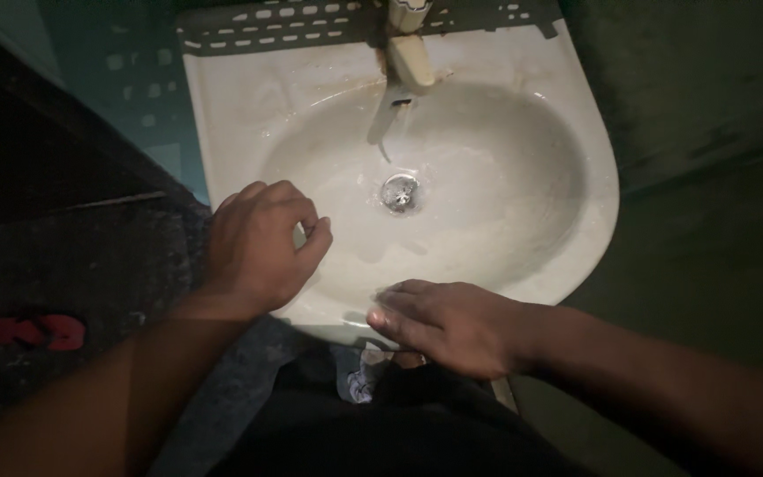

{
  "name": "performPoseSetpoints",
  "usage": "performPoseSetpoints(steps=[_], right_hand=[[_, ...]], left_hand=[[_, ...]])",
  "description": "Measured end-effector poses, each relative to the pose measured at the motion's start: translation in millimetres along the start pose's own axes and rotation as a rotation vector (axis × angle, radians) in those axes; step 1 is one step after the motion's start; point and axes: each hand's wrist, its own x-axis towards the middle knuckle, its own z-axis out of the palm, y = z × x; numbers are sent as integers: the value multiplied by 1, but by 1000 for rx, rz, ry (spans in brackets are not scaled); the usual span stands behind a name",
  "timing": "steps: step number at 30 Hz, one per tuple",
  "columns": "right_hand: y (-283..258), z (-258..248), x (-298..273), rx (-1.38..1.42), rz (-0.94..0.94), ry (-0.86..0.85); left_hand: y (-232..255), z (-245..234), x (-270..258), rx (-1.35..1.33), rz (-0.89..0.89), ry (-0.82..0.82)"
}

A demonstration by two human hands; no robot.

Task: The person scrubs the surface and faucet of a sink using a cloth.

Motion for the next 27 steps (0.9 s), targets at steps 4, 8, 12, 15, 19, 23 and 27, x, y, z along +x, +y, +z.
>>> performPoseSetpoints(steps=[4,8,12,15,19,23,27], right_hand=[[47,-8,-9,-397,151,42],[154,-63,-32,-775,471,23],[215,-89,-35,-1540,-426,408],[153,-49,7,-807,117,-79],[34,18,15,-156,271,89],[31,25,19,-218,13,171],[147,-31,-2,-633,240,163]], left_hand=[[1,-1,1,1,-16,-32],[0,-2,0,-15,-1,-27],[1,-2,1,-17,-5,-40],[-1,-3,0,-21,2,-25],[0,-1,0,-20,-10,-15],[2,-2,1,-5,-61,-69],[1,-2,2,-1,-20,-62]])
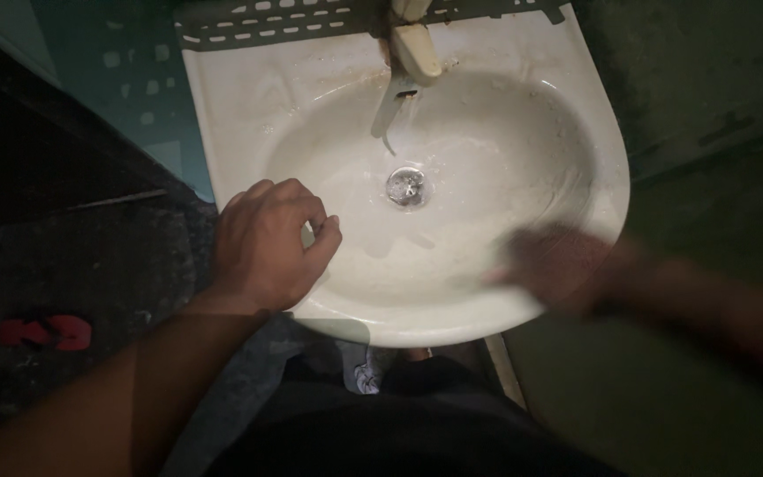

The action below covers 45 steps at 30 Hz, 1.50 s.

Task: The person scrubs the surface and faucet of a sink using a cloth.

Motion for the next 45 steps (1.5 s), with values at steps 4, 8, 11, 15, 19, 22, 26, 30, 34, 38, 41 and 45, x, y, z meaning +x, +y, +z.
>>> performPoseSetpoints(steps=[4,8,11,15,19,22,26,30,34,38,41,45], right_hand=[[102,-4,2,-617,-408,592],[23,-14,20,-543,-136,-134],[-91,-31,20,295,169,-274],[-152,-48,-3,688,-249,-16],[-105,-23,8,439,-201,-148],[1,-3,14,-444,-170,-139],[101,-28,-4,-844,-538,484],[74,-9,11,-767,-308,-140],[64,31,28,-364,-416,277],[130,-23,20,-1093,-649,421],[144,-43,19,-801,-883,819],[126,11,35,-621,-1011,628]], left_hand=[[1,-2,0,7,-27,-23],[-1,-2,0,-14,-2,-8],[-2,0,0,-27,20,26],[0,0,1,-11,-19,-20],[0,0,1,-24,-6,-13],[-3,0,0,-16,-3,-25],[-3,1,0,-6,11,-21],[-6,0,0,-30,-5,-2],[-8,2,-3,-59,42,39],[-11,3,-3,-32,29,-6],[-10,5,-2,-53,63,48],[-11,4,-3,-43,9,47]])
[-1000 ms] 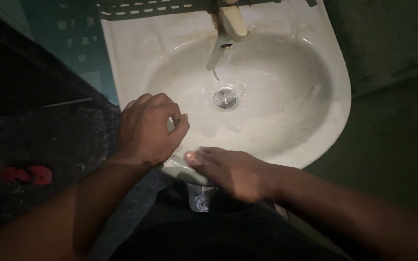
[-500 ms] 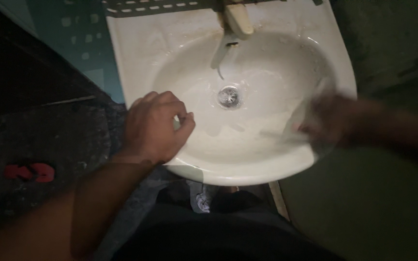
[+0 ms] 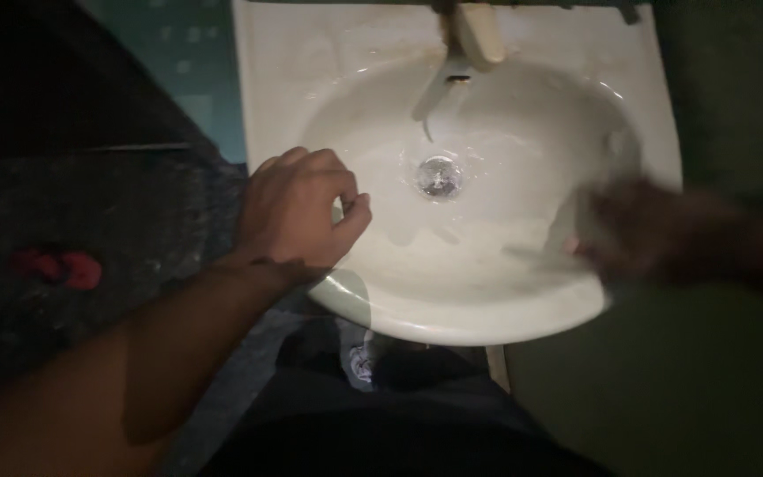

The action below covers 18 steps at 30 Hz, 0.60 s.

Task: The person scrubs the surface and faucet of a sink using a cloth.

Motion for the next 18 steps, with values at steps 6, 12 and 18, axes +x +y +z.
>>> performPoseSetpoints(steps=[6,12,18], right_hand=[[7,6,17,-159,206,-137],[-36,-27,147,768,862,-831],[-56,-85,225,1469,966,-614]], left_hand=[[2,4,-1,-4,19,13],[2,2,0,-7,39,28],[-2,-1,0,-52,44,15]])
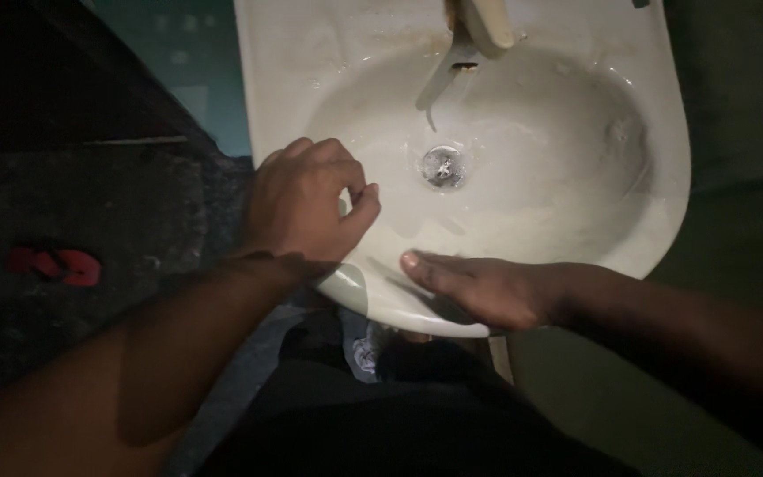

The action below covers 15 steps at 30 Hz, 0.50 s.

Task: The person scrubs the surface and faucet of a sink using a cloth.

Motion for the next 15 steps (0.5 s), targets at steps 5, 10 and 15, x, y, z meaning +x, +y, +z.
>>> performPoseSetpoints(steps=[5,10,15], right_hand=[[34,-13,10,-588,269,89],[17,-7,34,-210,351,143],[-73,27,35,825,-36,54]], left_hand=[[-3,4,-2,-63,55,116],[-4,-3,-4,-174,69,92],[-19,-6,-11,-299,64,208]])
